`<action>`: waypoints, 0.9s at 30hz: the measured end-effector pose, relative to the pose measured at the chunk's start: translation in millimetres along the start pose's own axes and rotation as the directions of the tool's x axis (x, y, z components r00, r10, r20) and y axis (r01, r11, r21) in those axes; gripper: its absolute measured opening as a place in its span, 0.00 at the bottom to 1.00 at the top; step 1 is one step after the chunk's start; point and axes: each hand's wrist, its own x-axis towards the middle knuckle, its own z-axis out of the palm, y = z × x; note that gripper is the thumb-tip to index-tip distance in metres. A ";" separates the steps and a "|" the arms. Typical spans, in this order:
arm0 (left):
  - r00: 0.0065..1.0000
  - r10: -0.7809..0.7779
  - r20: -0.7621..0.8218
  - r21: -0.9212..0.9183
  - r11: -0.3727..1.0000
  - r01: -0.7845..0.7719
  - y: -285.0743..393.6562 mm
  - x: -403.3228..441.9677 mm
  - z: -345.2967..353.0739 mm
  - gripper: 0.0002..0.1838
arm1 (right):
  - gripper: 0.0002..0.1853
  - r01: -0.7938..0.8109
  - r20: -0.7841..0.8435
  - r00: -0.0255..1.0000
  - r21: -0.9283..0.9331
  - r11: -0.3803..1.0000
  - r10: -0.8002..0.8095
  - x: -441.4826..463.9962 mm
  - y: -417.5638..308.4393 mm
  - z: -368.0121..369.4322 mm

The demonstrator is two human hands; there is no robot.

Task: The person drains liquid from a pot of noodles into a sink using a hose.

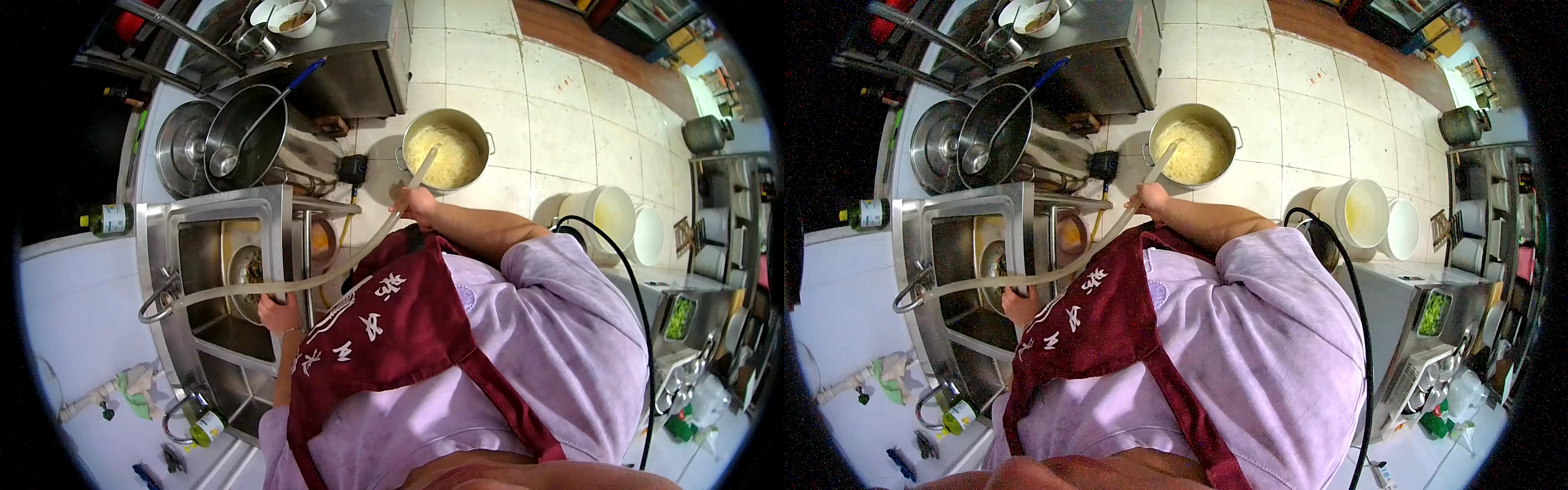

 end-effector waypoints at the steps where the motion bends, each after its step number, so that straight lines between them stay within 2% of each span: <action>1: 1.000 0.002 0.000 0.000 1.000 -0.002 1.2 -0.2 -0.8 0.33 | 0.13 -0.006 0.005 1.000 0.012 1.000 0.006 -0.2 -0.3 -0.2; 27: 1.000 -0.019 0.002 -0.043 0.999 0.019 3.2 -1.9 -2.0 0.33 | 0.15 0.004 -0.006 1.000 -0.027 1.000 -0.004 -5.9 -1.9 2.2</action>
